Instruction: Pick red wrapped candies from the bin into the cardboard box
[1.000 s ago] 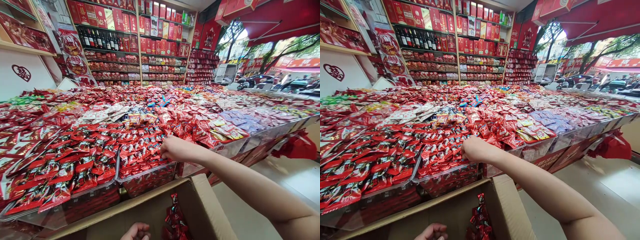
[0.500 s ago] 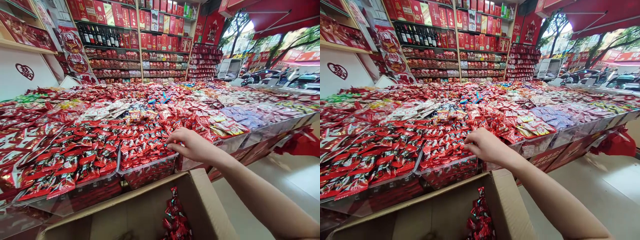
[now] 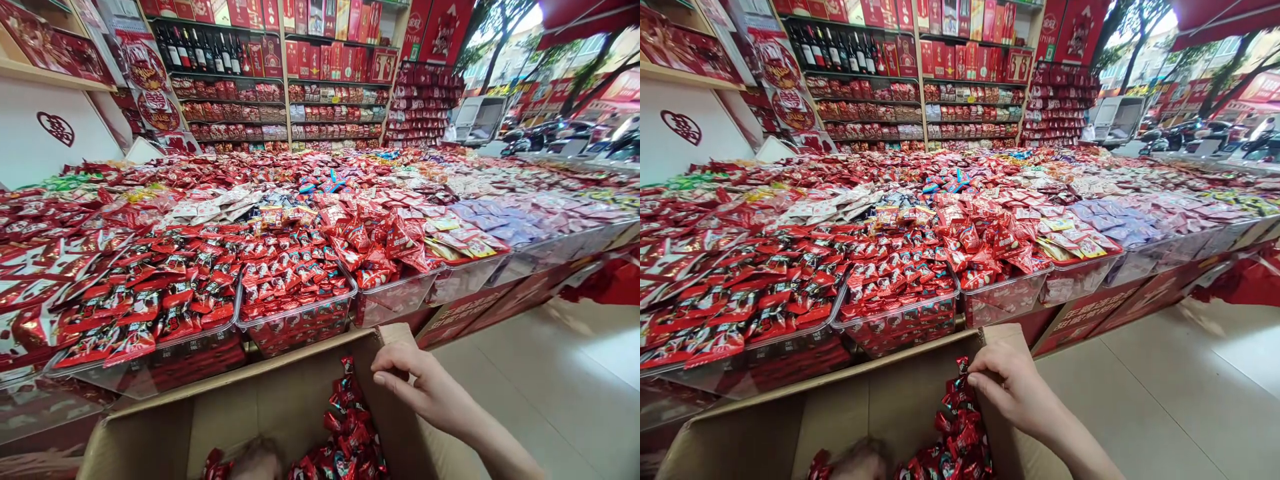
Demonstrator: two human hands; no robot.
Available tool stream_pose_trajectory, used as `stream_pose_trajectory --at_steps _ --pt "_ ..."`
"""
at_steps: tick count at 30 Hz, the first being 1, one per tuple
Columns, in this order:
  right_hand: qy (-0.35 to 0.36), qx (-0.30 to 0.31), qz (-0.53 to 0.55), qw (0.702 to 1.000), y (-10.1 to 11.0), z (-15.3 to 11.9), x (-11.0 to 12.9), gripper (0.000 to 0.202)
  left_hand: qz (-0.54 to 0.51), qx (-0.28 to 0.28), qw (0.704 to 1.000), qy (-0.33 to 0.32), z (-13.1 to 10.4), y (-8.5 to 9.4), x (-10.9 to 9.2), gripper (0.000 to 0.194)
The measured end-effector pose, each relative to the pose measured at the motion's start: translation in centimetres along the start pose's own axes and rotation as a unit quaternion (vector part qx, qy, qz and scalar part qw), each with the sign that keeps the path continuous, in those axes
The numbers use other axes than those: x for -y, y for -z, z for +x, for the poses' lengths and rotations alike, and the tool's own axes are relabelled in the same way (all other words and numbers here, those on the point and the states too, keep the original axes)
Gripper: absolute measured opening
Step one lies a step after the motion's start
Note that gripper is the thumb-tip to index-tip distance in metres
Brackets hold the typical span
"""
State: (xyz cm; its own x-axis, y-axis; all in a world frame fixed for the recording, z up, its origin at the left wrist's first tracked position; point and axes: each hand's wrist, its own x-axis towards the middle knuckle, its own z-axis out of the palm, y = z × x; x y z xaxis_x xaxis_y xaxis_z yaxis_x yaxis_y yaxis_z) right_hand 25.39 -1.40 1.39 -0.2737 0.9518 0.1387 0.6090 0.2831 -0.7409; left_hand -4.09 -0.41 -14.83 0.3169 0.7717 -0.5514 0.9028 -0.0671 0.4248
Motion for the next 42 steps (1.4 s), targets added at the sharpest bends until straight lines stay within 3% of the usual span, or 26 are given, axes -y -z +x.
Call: stream_pose_trajectory --at_steps 4,5,8,10,13,15,20,24,26,29,31,34,36,39,42 --pt "0.008 -0.016 -0.010 1.000 -1.1 -0.2 0.3 0.015 -0.125 -0.054 0.989 -0.057 -1.5 3.2 -2.0 0.016" --pt "0.009 -0.012 -0.014 1.000 -1.5 -0.1 0.6 0.015 -0.173 -0.064 0.980 -0.072 -2.0 4.0 -2.8 0.012" --pt "0.002 0.016 0.005 1.000 -3.0 0.4 1.7 0.013 -0.327 -0.074 0.938 -0.092 -3.7 6.3 -5.9 0.024" --pt "-0.002 0.046 0.056 0.997 -4.3 0.9 2.7 0.018 -0.419 -0.073 0.899 -0.105 -4.8 7.3 -8.0 0.026" --pt "0.011 0.066 0.136 0.988 -6.1 1.6 3.9 0.042 -0.604 -0.064 0.787 -0.103 -6.2 8.1 -10.3 0.021" --pt "0.021 0.051 0.155 0.986 -6.9 1.9 4.3 0.045 -0.656 -0.101 0.743 -0.089 -6.6 8.2 -11.0 0.019" --pt "-0.010 0.010 0.242 0.970 -8.0 1.9 3.6 0.024 -0.641 -0.189 0.738 -0.094 -5.7 7.5 -10.6 0.021" --pt "-0.101 0.082 0.442 0.888 -8.6 2.0 2.8 0.044 -0.647 -0.240 0.717 -0.103 -5.0 7.1 -10.2 0.026" --pt "-0.135 0.073 0.476 0.866 -8.8 2.3 2.7 0.038 -0.646 -0.235 0.719 -0.106 -5.1 7.3 -10.3 0.026" --pt "-0.178 0.014 0.425 0.888 -8.8 2.7 2.4 0.020 -0.678 -0.222 0.692 -0.107 -5.6 7.8 -10.4 0.018" --pt "-0.177 0.026 0.343 0.922 -8.7 2.6 2.2 0.015 -0.710 -0.207 0.665 -0.104 -6.0 8.2 -10.5 0.013" --pt "-0.110 0.041 0.225 0.967 -8.5 2.4 2.3 0.021 -0.743 -0.183 0.637 -0.097 -6.5 8.6 -10.8 0.011" --pt "-0.075 0.045 0.253 0.963 -8.3 2.3 2.6 0.033 -0.751 -0.186 0.626 -0.099 -6.7 8.6 -11.1 0.013" --pt "-0.093 0.054 0.389 0.915 -8.4 2.5 3.2 0.029 -0.724 -0.201 0.652 -0.099 -6.8 8.1 -11.5 0.021" --pt "-0.112 0.003 0.393 0.913 -8.5 2.7 3.3 0.016 -0.689 -0.174 0.701 -0.061 -6.6 7.5 -11.4 0.027"
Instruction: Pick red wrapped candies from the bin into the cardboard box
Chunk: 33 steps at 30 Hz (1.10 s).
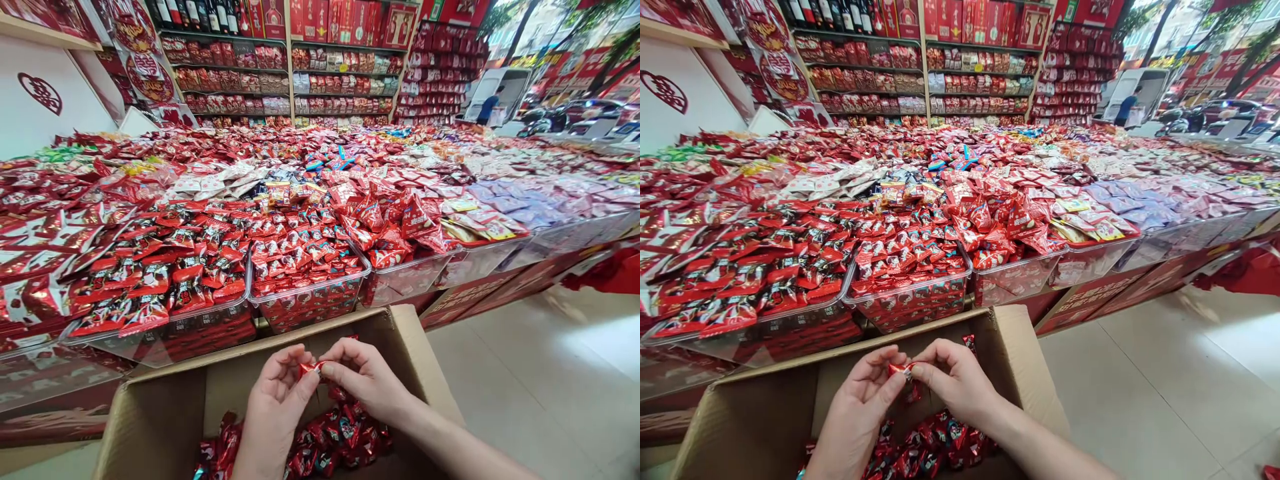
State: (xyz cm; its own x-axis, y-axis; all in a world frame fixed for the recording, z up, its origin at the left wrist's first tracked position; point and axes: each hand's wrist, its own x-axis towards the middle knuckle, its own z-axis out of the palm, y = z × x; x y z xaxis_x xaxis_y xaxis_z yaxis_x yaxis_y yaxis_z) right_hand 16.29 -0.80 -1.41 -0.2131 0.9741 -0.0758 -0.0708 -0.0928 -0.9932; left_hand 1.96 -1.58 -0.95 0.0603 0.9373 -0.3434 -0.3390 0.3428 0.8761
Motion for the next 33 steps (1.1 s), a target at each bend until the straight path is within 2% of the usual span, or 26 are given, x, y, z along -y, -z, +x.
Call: stream_pose_trajectory --at_steps 4,8,11,14,17,19,21,24,26,27,28,29,30,31,33 --pt "0.009 -0.010 -0.008 1.000 0.2 -0.2 -0.3 0.020 -0.038 0.026 0.996 0.074 0.2 0.3 0.3 0.021" --pt "0.002 -0.010 0.052 0.999 0.3 -0.6 -0.1 0.023 -0.075 0.042 0.992 0.088 0.2 0.2 0.1 0.016" --pt "-0.023 -0.002 0.105 0.994 0.4 -0.6 0.1 0.024 -0.005 0.062 0.997 0.045 0.3 0.2 0.1 0.016" --pt "-0.026 0.024 0.125 0.992 0.5 -0.4 -0.1 0.021 0.082 0.056 0.995 -0.010 0.5 0.5 0.0 0.011" --pt "0.007 0.079 0.105 0.991 0.6 -0.4 -0.4 0.039 0.144 0.058 0.987 -0.051 0.7 0.8 -0.1 0.014" --pt "0.014 0.100 0.056 0.993 0.6 -0.5 -0.5 0.029 0.194 0.072 0.976 -0.074 0.5 1.0 -0.2 0.015" --pt "-0.008 0.115 0.020 0.993 0.6 -0.5 -0.3 0.019 0.258 0.096 0.957 -0.087 0.2 1.2 -0.3 0.019" --pt "-0.032 0.140 -0.022 0.989 0.8 -0.6 0.6 0.018 0.349 0.132 0.922 -0.104 -0.3 1.7 -1.3 0.026" --pt "0.005 0.133 -0.081 0.988 1.1 -0.5 1.7 0.016 0.399 0.114 0.890 -0.188 -0.4 2.1 -2.9 0.020" --pt "0.038 0.126 -0.113 0.985 1.3 -0.3 2.5 0.014 0.427 0.087 0.862 -0.259 -0.2 2.3 -4.1 0.015" --pt "0.077 0.117 -0.141 0.980 1.6 -0.1 3.4 0.012 0.456 0.049 0.820 -0.341 0.1 2.4 -5.4 0.012" --pt "0.116 0.106 -0.167 0.973 1.9 0.4 4.3 0.010 0.484 -0.002 0.770 -0.415 0.5 2.5 -6.7 0.018" --pt "0.153 0.092 -0.187 0.966 2.2 0.9 5.3 0.009 0.521 -0.025 0.715 -0.466 1.0 2.5 -8.1 0.023" --pt "0.187 0.074 -0.204 0.958 2.4 1.7 6.4 0.008 0.552 -0.037 0.675 -0.488 1.7 2.5 -9.4 0.026" --pt "0.238 0.033 -0.226 0.944 2.7 3.4 8.4 0.008 0.601 -0.026 0.623 -0.500 3.1 2.3 -11.3 0.028"
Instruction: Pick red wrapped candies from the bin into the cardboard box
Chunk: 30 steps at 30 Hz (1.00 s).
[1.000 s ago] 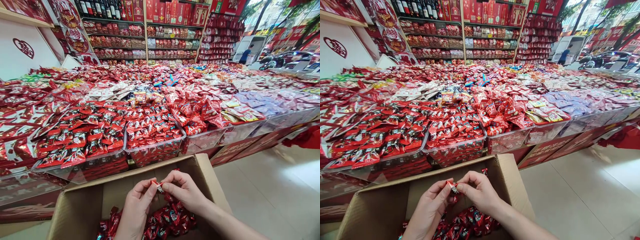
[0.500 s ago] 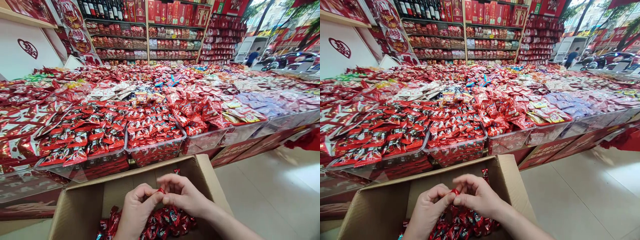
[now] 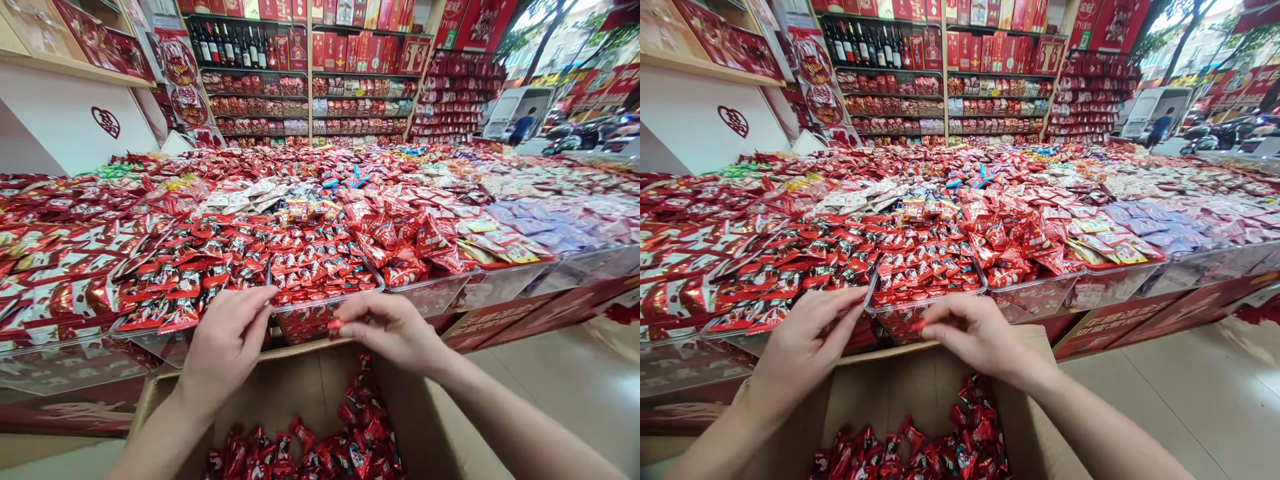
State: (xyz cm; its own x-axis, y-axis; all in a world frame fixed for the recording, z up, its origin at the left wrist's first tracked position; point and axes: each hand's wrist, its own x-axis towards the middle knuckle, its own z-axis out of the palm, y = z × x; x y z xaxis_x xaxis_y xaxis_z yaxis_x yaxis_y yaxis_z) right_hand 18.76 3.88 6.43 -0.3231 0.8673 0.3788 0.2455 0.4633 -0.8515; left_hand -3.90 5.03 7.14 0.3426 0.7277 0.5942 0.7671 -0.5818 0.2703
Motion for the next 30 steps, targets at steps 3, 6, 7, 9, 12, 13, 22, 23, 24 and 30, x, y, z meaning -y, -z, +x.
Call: stream_pose_trajectory --at_steps 3,6,7,9,12,13,22,23,24,30 --pt "0.040 -0.037 -0.043 0.998 0.7 3.7 0.6 0.007 0.038 0.073 0.997 -0.002 1.9 -0.3 1.1 0.032" --pt "0.059 -0.024 -0.091 0.994 0.3 6.5 0.6 0.005 0.035 0.119 0.992 0.014 2.5 -0.9 1.4 0.032" --pt "0.064 -0.015 -0.105 0.992 0.1 7.2 0.5 0.004 0.030 0.122 0.992 0.020 2.6 -1.0 1.4 0.031" --pt "0.073 0.001 -0.123 0.990 -0.6 8.1 0.2 0.004 0.021 0.125 0.991 0.038 2.7 -0.9 1.3 0.030" --pt "0.080 0.012 -0.134 0.988 -1.6 9.2 -0.3 0.005 0.004 0.132 0.988 0.076 2.9 -0.5 1.2 0.028" --pt "0.078 0.019 -0.135 0.988 -1.9 9.5 -0.4 0.005 -0.002 0.137 0.987 0.087 3.0 -0.4 1.1 0.026" --pt "0.074 0.106 -0.181 0.975 -3.5 11.1 -0.5 0.008 -0.040 0.173 0.971 0.158 2.8 -0.1 1.4 0.020" --pt "0.074 0.106 -0.186 0.974 -3.6 11.1 -0.5 0.008 -0.039 0.176 0.970 0.160 2.8 -0.1 1.4 0.021" --pt "0.073 0.106 -0.191 0.973 -3.6 11.1 -0.5 0.007 -0.036 0.177 0.971 0.160 2.7 -0.1 1.5 0.022" --pt "0.085 0.140 -0.196 0.967 -4.2 11.1 -1.2 0.008 0.016 0.145 0.982 0.124 2.2 0.2 1.2 0.024"
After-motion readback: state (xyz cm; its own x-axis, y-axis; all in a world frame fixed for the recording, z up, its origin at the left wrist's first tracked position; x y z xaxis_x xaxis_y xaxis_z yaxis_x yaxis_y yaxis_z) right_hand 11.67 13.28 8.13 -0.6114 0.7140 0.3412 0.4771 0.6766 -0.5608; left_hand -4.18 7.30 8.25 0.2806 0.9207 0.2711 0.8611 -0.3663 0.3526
